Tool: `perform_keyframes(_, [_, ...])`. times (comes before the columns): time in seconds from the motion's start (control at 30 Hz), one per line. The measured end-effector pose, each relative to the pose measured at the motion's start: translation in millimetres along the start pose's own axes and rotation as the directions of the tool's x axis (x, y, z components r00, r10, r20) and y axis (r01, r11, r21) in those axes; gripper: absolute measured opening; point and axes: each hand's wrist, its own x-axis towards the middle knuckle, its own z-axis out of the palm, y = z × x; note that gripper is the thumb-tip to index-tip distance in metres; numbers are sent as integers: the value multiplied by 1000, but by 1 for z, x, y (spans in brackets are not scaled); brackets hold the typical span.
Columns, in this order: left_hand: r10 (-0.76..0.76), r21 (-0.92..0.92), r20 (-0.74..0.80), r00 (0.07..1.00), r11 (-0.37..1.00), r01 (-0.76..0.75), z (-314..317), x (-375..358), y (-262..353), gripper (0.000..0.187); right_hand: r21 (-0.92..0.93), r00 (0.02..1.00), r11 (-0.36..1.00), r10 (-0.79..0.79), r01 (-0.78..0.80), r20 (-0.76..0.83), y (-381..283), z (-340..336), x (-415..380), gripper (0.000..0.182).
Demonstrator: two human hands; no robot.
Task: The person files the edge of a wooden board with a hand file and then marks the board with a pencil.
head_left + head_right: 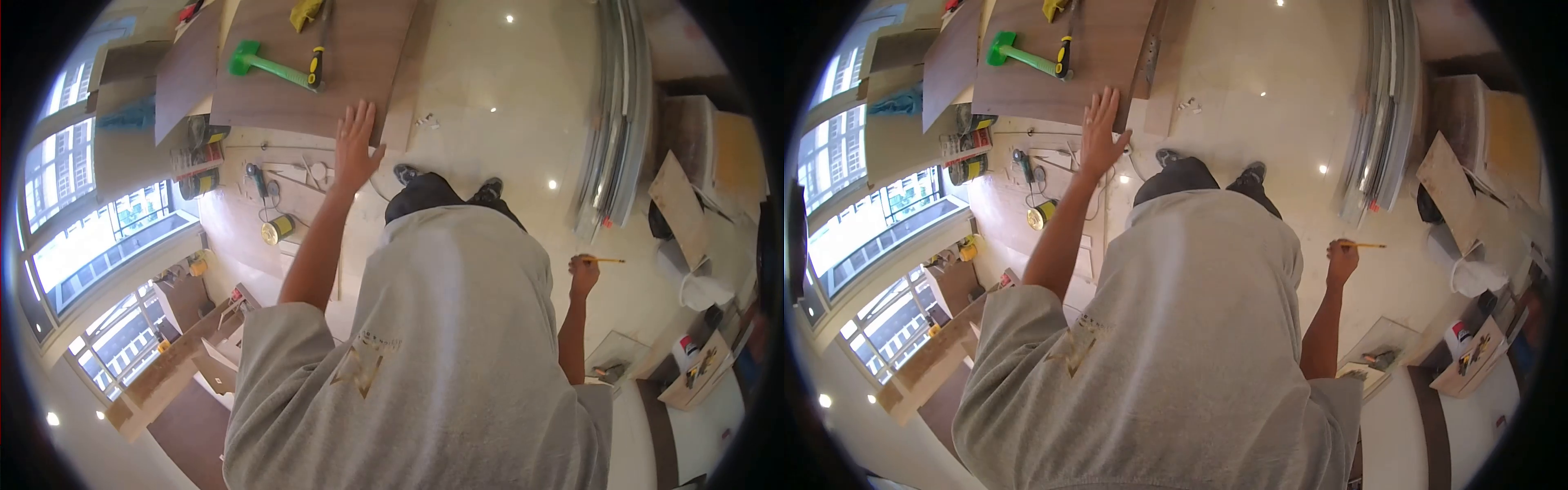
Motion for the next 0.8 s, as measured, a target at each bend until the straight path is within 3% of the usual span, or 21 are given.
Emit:
perform_keyframes(0.13, [-132,-78,60,989,988,137,-21,-35,30,114,-82,993,992,98,-93,59,22,2,-18,15])
perform_keyframes(0.27, [-113,-1,75,991,994,113,-25,-33,44,102,-199,981,969,166,-144,99,10,10,-7,20])
perform_keyframes(0.3, [-111,-23,52,992,993,112,-20,-25,41,87,-205,985,971,147,-125,93,-1,14,-2,20])
perform_keyframes(0.33, [-103,-15,31,994,995,103,-14,-13,37,83,-214,988,971,127,-107,83,-13,15,2,21])
perform_keyframes(0.43, [-45,-4,-58,997,999,45,-2,42,28,68,-188,999,982,25,-16,43,-72,31,21,20])
perform_keyframes(0.63, [86,-89,-249,965,990,-111,21,150,33,62,-84,992,991,-95,102,84,-184,72,60,22])
perform_keyframes(0.67, [151,-32,-223,963,986,-162,17,167,17,61,-56,991,993,-96,102,96,-193,85,68,22])
perform_keyframes(0.73, [281,45,-151,948,960,-277,17,199,-13,59,128,968,991,-73,43,242,-261,162,61,22])
perform_keyframes(0.8, [226,10,-200,953,973,-229,12,193,-33,57,96,919,995,-53,17,390,-312,236,37,27])
